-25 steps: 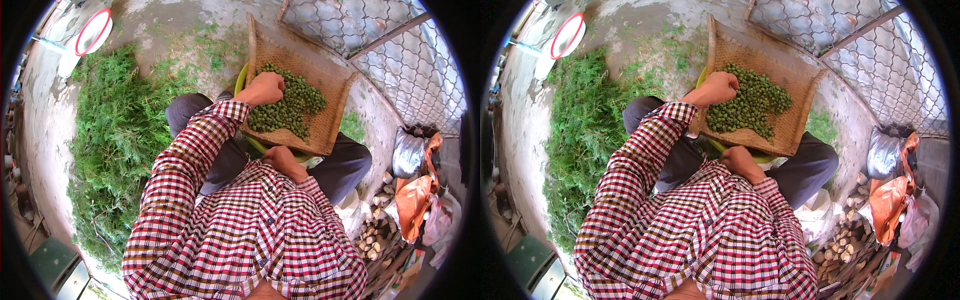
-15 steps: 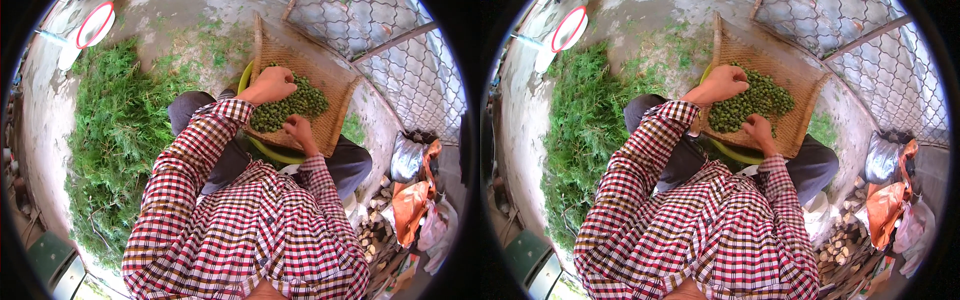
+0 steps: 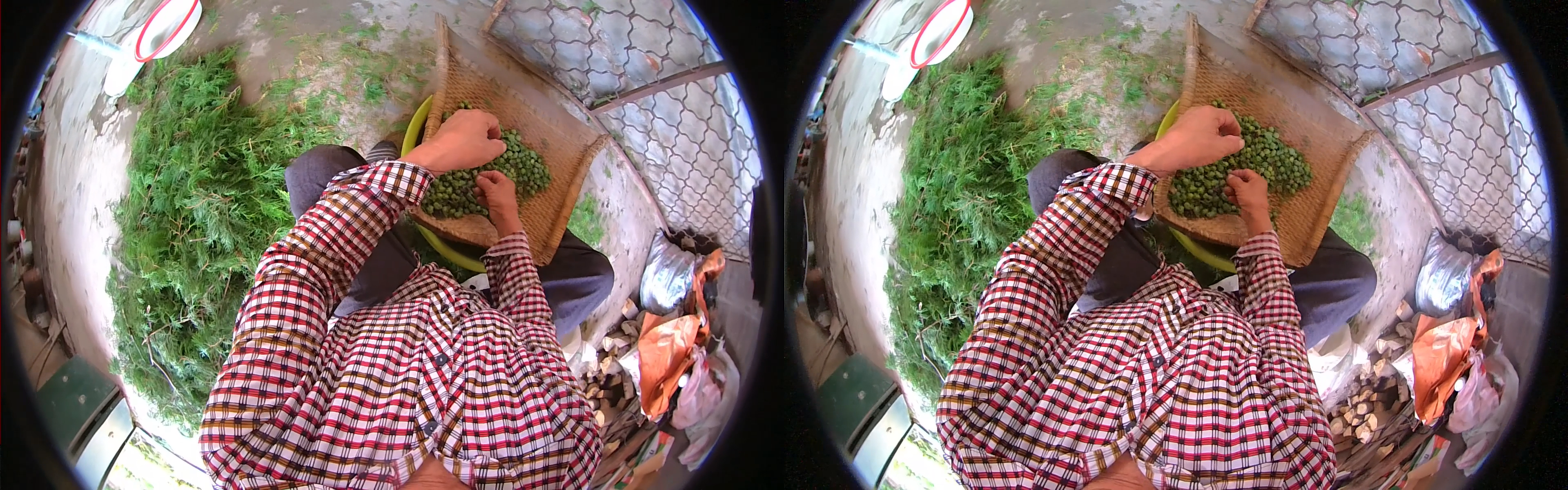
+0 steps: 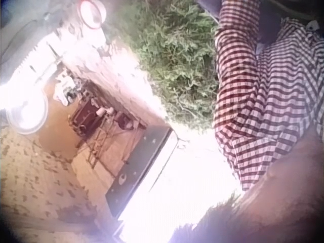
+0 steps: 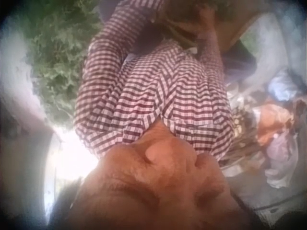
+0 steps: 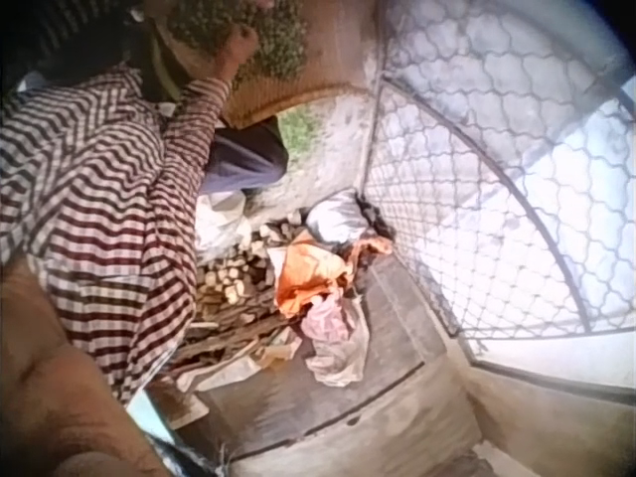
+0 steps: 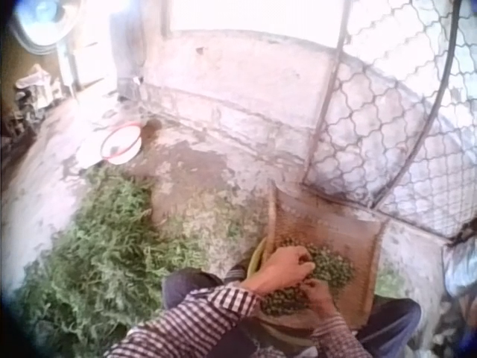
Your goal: The person sorts through a pile of green berries in a woven tray by hand, removing small stems and debris. They occasionally lift the tray to shake the berries and then resume picking through them.
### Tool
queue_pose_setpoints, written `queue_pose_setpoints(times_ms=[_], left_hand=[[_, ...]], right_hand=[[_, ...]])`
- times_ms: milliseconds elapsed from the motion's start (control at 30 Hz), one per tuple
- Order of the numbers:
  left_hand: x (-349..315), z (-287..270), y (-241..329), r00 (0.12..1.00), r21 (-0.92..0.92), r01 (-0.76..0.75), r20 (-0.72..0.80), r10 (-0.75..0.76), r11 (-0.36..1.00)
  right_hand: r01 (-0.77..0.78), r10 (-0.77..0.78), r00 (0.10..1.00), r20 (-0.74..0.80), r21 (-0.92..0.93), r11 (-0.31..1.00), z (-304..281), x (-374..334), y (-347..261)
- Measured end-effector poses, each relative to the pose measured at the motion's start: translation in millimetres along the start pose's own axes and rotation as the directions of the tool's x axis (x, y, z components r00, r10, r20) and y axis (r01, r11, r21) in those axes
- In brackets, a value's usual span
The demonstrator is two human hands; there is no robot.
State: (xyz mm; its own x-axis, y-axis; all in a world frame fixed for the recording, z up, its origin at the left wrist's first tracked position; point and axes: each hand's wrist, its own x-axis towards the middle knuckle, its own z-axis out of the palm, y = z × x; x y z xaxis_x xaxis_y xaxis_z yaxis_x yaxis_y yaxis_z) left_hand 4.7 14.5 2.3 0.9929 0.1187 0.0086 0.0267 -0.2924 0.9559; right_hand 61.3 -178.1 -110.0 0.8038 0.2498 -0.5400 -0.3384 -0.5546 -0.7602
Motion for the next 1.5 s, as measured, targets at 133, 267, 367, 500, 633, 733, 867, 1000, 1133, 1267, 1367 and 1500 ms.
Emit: queue_pose_setpoints(times_ms=[133, 267, 367, 500, 633, 733, 867, 1000, 1133, 1267, 1367, 1500], left_hand=[[4.1, 7.4, -4.4, 0.995, 0.123, -0.045, 0.098, 0.033, 0.991], [3.3, 13.6, -5.6, 0.978, 0.075, -0.008, 0.207, -0.007, 0.997], [1.4, 13.6, -3.5, 0.950, -0.240, 0.189, 0.291, -0.115, 0.952], [0.1, 9.8, -0.5, 0.937, -0.244, 0.230, 0.317, -0.147, 0.942], [2.4, 11.1, -2.6, 0.954, -0.200, 0.145, 0.287, -0.083, 0.969], [2.3, 11.0, 0.0, 0.964, -0.181, 0.109, 0.259, -0.059, 0.977], [3.1, 8.5, -4.9, 0.976, -0.183, 0.111, 0.206, -0.072, 0.977], [4.3, 9.3, -6.5, 0.990, -0.052, 0.052, 0.131, -0.045, 0.997], [3.7, 8.5, -7.5, 0.999, -0.010, 0.032, 0.034, -0.032, 0.999], [4.7, 7.2, -9.9, 0.998, 0.034, -0.003, 0.064, 0.001, 0.999], [5.8, 4.8, -7.4, 0.997, 0.018, 0.006, 0.077, -0.007, 1.000], [7.0, 2.5, -6.4, 0.998, 0.003, 0.023, 0.066, -0.023, 1.000]], right_hand=[[0.085, -0.140, 0.985, 0.103, 0.413, 0.907, -11.4, -29.9, -33.0], [0.212, -0.336, 0.936, 0.109, 0.587, 0.781, -11.6, -53.5, -67.3], [0.271, -0.407, 0.910, 0.077, 0.631, 0.727, -11.7, -60.5, -73.0], [0.223, -0.394, 0.917, 0.062, 0.740, 0.635, -12.2, -60.8, -67.8], [0.132, -0.375, 0.921, 0.106, 0.821, 0.556, -11.3, -54.6, -56.8], [0.088, -0.315, 0.946, 0.081, 0.868, 0.488, -12.5, -46.5, -39.3], [0.050, -0.293, 0.952, 0.093, 0.894, 0.446, -15.8, -40.0, -25.5], [0.140, -0.245, 0.956, 0.163, 0.481, 0.865, 3.5, -48.3, -9.6], [0.709, -0.638, 0.705, 0.310, -0.330, 0.624, 42.8, -52.6, 0.5], [0.697, -0.590, 0.703, 0.397, -0.550, 0.461, 63.7, -38.5, 2.7], [0.652, -0.561, 0.728, 0.393, -0.651, 0.389, 70.8, -30.5, 4.4], [0.574, -0.509, 0.796, 0.328, -0.676, 0.462, 76.0, -23.7, 10.7]])
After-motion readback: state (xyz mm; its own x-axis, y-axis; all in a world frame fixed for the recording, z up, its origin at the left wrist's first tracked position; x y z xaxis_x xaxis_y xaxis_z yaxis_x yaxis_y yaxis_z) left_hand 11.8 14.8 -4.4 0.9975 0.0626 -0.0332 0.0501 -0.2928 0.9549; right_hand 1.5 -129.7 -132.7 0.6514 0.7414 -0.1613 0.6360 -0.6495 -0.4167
